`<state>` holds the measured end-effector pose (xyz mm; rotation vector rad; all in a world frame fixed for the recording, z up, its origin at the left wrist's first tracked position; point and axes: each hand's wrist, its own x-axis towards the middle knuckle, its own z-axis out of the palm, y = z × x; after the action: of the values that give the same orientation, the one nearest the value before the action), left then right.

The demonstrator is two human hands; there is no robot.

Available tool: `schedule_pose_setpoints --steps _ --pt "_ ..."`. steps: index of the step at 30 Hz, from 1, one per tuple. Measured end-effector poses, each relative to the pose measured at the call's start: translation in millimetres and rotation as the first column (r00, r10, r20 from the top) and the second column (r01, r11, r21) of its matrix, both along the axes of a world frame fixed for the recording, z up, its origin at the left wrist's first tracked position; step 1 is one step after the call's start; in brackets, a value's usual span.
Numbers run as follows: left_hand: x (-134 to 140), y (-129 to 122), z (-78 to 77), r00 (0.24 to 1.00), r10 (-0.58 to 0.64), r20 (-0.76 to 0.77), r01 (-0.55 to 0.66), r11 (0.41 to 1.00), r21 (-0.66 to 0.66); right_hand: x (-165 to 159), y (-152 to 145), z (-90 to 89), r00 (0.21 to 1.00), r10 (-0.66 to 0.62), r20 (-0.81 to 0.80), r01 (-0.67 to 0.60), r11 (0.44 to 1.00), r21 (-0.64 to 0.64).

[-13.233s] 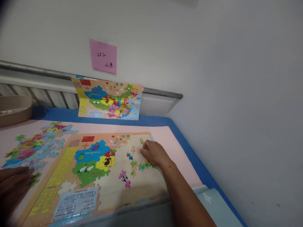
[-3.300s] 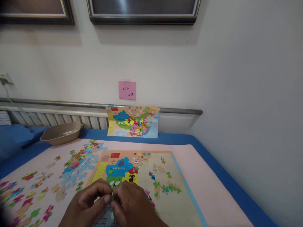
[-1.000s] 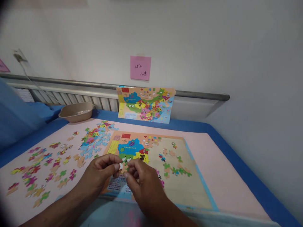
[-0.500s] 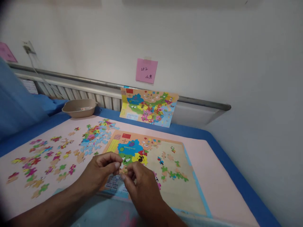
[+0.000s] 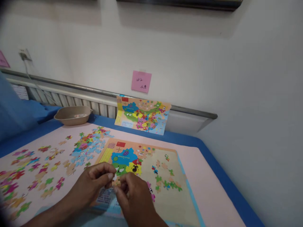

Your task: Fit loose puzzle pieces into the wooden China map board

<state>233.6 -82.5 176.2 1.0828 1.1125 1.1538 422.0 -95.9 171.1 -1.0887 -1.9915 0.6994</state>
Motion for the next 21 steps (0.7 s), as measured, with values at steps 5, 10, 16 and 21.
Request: schedule_pose_setpoints --steps 5,10,16,21 --pt "0.1 0.2 -5.7 0.999 -0.01 0.036 0.01 1.0 -0.007 1.3 1.5 -5.9 1.0 -0.011 0.018 0.01 1.0 0.007" --pt "-0.2 -1.1 -6.3 0.999 -0.021 0.025 0.021 1.0 0.0 0.9 2.5 -8.0 1.0 -0.013 0.003 0.013 1.0 0.014" --pt "-1.7 -3.1 -6.9 0.998 -0.056 0.022 0.055 0.998 0.02 1.4 3.1 -7.6 1.0 -0.006 -0.003 0.006 1.0 0.008" --pt "-1.7 -2.1 -8.2 0.997 -0.048 0.057 0.047 0.999 0.02 1.0 2.4 -7.4 1.0 -0.022 0.01 0.022 1.0 0.014"
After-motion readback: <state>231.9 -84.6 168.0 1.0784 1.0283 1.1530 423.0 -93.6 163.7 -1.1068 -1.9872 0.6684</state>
